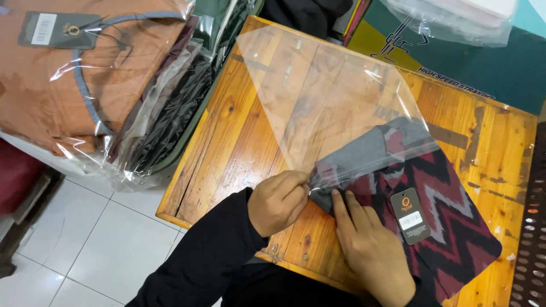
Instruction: A person is neatly folding a shirt and packaging it into a clear plastic bag with an adhesive seal.
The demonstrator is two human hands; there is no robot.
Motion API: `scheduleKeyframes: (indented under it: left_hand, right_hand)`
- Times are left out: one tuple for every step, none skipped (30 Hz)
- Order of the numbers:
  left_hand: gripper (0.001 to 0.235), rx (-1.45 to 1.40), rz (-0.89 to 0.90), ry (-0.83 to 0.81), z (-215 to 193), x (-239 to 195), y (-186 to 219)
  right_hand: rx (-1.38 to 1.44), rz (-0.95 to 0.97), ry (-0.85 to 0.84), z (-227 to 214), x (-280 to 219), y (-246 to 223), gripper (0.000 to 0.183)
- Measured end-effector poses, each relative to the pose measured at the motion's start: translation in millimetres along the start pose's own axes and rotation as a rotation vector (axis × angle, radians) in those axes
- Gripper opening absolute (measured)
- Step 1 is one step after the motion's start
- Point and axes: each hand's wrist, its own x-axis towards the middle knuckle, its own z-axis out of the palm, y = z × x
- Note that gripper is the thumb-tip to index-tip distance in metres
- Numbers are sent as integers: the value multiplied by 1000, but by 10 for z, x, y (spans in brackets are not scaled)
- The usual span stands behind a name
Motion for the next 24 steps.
scheduleKeyframes:
  left_hand:
    - [18, 25, -15, -1, 3, -9, 10]
    - [18, 26, -16, -4, 8, -14, 1]
    - [18, 18, -20, -6, 12, -20, -7]
    - [18, 9, -23, -9, 17, -26, -13]
    - [18, 9, -24, -12, 25, -40, -16]
    - [18, 40, -47, 5, 37, -48, -26]
    - [18, 70, -69, 22, 49, -54, -37]
    - [18, 69, -69, 19, 37, -35, -26]
    - [18, 58, -86, 45, 23, -16, -15]
    - [17, 50, -102, 70, 4, 2, -9]
    - [17, 52, -103, 67, 19, -13, -23]
    - [17, 47, -138, 58, 34, -32, -30]
    - [17, 43, -172, 50, 50, -53, -35]
    - [17, 43, -174, 45, 56, -53, -40]
    - [16, 55, -182, 46, 63, -53, -42]
    - [15, 65, -188, 47, 74, -49, -45]
    - [15, 65, -188, 43, 88, -69, -49]
    - [17, 82, -189, 26, 100, -89, -54]
    - [19, 99, -189, 8, 112, -110, -59]
    - [19, 98, -189, 3, 115, -110, -56]
    - [20, 106, -174, 4, 116, -110, -55]
    - [20, 115, -157, 8, 122, -103, -61]
    - [20, 116, -156, 6, 118, -106, -58]
    - [19, 131, -136, 22, 124, -105, -56]
  right_hand:
    - [-7, 11, 25, 7, 32, -16, 50]
    - [-5, 11, 24, 22, 68, -37, 50]
    - [-65, 30, 26, 36, 102, -59, 50]
    - [-126, 50, 28, 49, 135, -81, 51]
    - [-123, 50, 27, 97, 146, -105, 51]
    - [-114, 61, 5, 146, 164, -121, 51]
    - [-104, 72, -16, 196, 181, -137, 52]
    - [-102, 74, -17, 203, 179, -125, 52]
    - [-70, 67, 15, 210, 177, -115, 52]
    - [-37, 59, 50, 222, 184, -105, 53]
    - [-34, 59, 51, 214, 209, -116, 53]
    - [-17, 66, 109, 205, 229, -128, 48]
    - [0, 73, 168, 195, 248, -139, 46]
    - [5, 75, 167, 203, 271, -176, 46]
    - [-29, 88, 116, 210, 291, -213, 48]
    - [-65, 103, 66, 215, 310, -246, 51]
    - [-62, 105, 65, 281, 293, -262, 51]
    - [-92, 59, 29, 347, 277, -278, 48]
    - [-123, 13, -7, 412, 262, -296, 46]
    - [-119, 16, -8, 379, 265, -271, 46]
    - [-113, -35, 39, 347, 269, -246, 40]
    - [-110, -88, 88, 316, 283, -210, 36]
    - [-109, -86, 88, 253, 280, -202, 36]
    - [-81, -68, 195, 192, 283, -179, 27]
